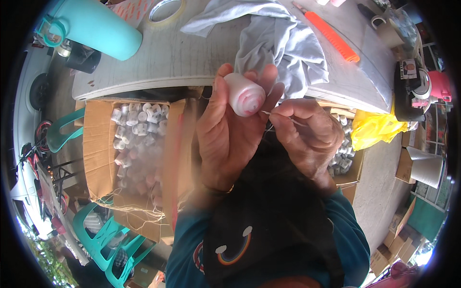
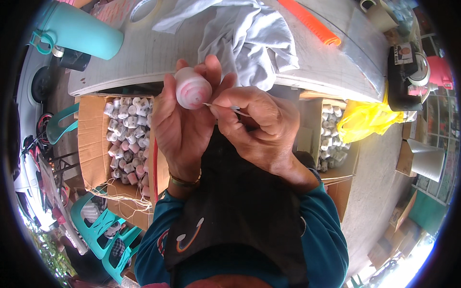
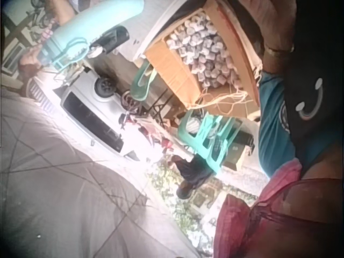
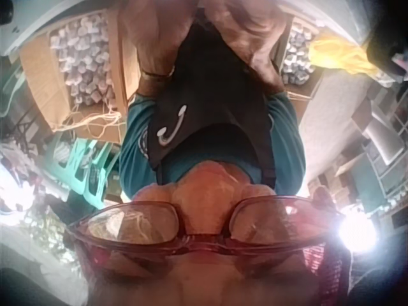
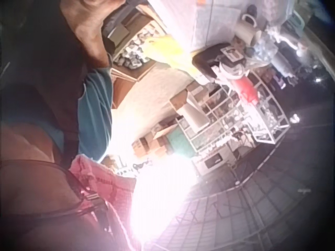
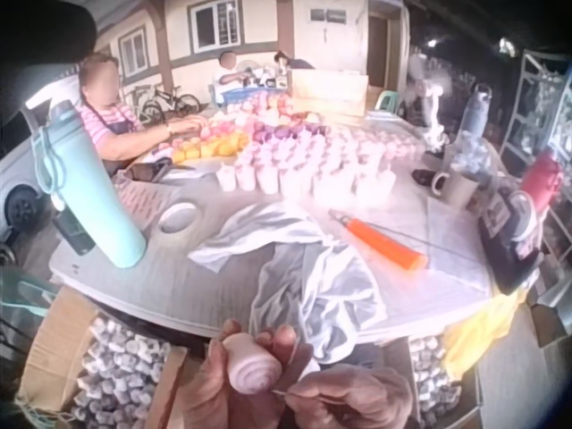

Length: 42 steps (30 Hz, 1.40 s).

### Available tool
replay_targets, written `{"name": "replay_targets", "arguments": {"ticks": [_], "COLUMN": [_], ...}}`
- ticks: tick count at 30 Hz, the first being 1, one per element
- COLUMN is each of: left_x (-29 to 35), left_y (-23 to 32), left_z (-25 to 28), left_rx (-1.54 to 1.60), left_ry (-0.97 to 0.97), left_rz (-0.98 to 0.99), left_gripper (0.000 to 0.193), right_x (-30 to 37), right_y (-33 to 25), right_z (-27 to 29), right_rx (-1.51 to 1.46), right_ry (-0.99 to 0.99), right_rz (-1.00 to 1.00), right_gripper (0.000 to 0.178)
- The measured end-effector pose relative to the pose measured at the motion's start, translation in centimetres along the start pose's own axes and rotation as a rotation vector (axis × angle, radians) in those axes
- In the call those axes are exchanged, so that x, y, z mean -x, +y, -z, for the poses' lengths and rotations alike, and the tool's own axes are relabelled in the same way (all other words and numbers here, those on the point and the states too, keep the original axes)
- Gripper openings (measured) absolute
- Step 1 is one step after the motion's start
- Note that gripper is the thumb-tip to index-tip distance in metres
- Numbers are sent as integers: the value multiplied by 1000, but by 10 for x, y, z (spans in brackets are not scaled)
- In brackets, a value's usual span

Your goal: The person inserts wicks into small cylindrical candle bodies, trims the wicks with scissors, and wipes the candles with a cloth. They repeat this process for multiple candles, placing finished units on the table.

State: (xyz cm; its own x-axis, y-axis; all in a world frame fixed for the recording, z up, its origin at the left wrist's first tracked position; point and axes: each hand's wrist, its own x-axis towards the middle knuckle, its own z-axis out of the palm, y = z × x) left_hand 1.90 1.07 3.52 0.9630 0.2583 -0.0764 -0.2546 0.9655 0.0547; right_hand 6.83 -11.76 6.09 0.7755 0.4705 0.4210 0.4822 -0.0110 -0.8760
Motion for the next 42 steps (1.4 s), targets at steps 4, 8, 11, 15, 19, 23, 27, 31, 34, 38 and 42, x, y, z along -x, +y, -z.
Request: {"name": "replay_targets", "arguments": {"ticks": [4, 8, 11, 15, 19, 23, 27, 31, 34, 38, 42], "left_x": [-1, -3, -2, -1, -1, 0, 0, 0, -1, -2, -1], "left_y": [-2, -3, -5, -6, -6, -6, -11, -13, -14, -15, -17], "left_z": [-3, -2, -1, 0, 1, 2, 1, 3, 4, 6, 6], "left_rx": [-27, -110, -138, -149, -103, -115, -233, -330, -345, -333, -319], "left_ry": [3, -33, -47, -8, -33, -42, -41, -90, -133, -121, -115], "left_rz": [-12, -48, -71, -103, -111, -125, -208, -293, -313, -312, -302], "left_gripper": [24, 22, 21, 21, 23, 24, 26, 28, 28, 29, 29], "right_x": [-3, -4, -4, -3, -2, -2, -3, -4, -3, -3, -4], "right_y": [1, 3, 3, 2, 2, 5, 9, 11, 12, 13, 14], "right_z": [-1, -4, -4, -3, -6, -11, -11, -10, -10, -10, -12], "right_rx": [39, 90, 79, 149, 179, 164, 207, 252, 248, 242, 260], "right_ry": [-17, 2, 12, 8, 18, 61, 67, 48, 52, 52, 67], "right_rz": [29, 56, 41, 68, 54, 47, 119, 185, 181, 187, 196], "right_gripper": [14, 14, 15, 15, 15, 15, 16, 18, 18, 18, 19]}}
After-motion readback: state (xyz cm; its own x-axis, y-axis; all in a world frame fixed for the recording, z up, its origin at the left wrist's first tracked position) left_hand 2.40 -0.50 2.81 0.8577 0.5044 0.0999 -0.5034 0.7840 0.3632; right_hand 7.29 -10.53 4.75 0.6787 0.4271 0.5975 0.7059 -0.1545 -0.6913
